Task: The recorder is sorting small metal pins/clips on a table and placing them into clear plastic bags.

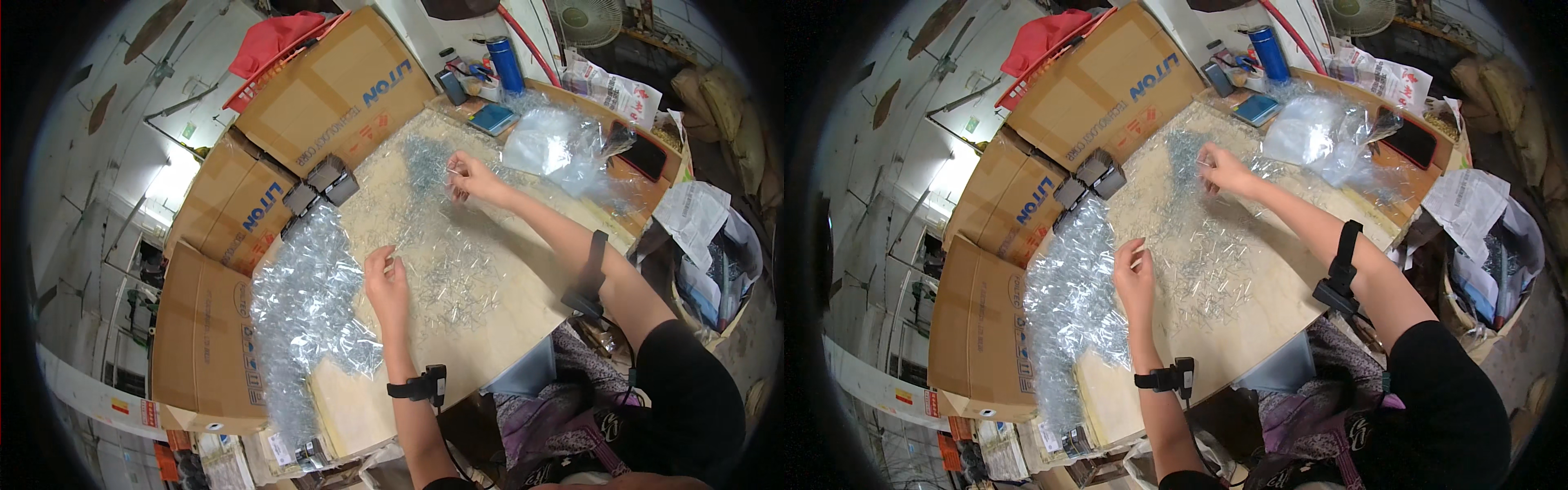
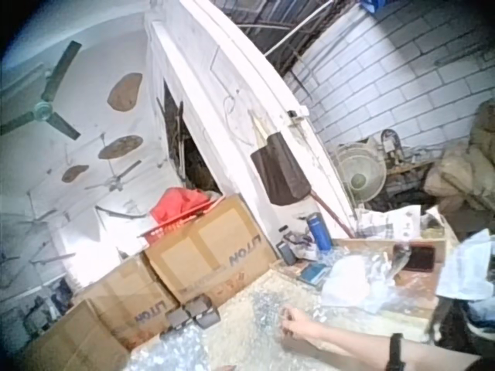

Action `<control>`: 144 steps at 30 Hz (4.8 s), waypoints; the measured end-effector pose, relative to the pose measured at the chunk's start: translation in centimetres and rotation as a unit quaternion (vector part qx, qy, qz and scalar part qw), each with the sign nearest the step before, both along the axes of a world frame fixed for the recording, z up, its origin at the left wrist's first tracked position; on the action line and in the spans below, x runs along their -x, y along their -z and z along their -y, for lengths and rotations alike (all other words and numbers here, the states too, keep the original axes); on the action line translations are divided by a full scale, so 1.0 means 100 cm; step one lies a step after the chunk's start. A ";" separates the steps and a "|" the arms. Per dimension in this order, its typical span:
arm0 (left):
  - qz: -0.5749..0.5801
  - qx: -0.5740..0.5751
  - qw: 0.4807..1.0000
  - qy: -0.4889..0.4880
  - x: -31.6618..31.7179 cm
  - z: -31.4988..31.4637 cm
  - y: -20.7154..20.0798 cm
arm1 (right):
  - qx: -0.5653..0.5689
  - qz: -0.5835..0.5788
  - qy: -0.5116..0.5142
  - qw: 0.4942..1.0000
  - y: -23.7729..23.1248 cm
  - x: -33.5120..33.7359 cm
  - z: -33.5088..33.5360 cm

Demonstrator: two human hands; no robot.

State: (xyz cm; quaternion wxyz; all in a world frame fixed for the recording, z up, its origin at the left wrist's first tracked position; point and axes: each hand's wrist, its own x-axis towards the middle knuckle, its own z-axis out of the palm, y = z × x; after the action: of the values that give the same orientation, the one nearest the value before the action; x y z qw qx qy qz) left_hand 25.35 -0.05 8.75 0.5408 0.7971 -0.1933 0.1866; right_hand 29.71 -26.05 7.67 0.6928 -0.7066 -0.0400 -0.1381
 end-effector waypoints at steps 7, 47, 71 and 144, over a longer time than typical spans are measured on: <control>0.030 -0.292 0.949 0.117 -0.005 -0.010 0.081 | 0.539 -0.064 -0.115 0.832 0.034 0.020 -0.011; -0.050 -0.344 0.934 0.084 0.081 0.000 0.087 | 0.366 0.012 -0.012 0.931 0.068 0.113 -0.002; 0.088 -0.152 0.984 -0.031 0.058 0.006 0.026 | -0.174 -0.111 -0.055 0.977 0.049 0.173 -0.030; -0.303 0.027 0.946 0.109 0.301 0.000 0.198 | 0.492 0.121 0.038 0.861 0.075 0.226 -0.087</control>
State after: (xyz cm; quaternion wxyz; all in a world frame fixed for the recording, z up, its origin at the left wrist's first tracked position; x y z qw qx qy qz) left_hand -4.73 -0.03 -11.04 0.6126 0.7748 -0.1010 -0.1188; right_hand 7.08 -17.30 0.16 0.2386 -0.9344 -0.1594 -0.2110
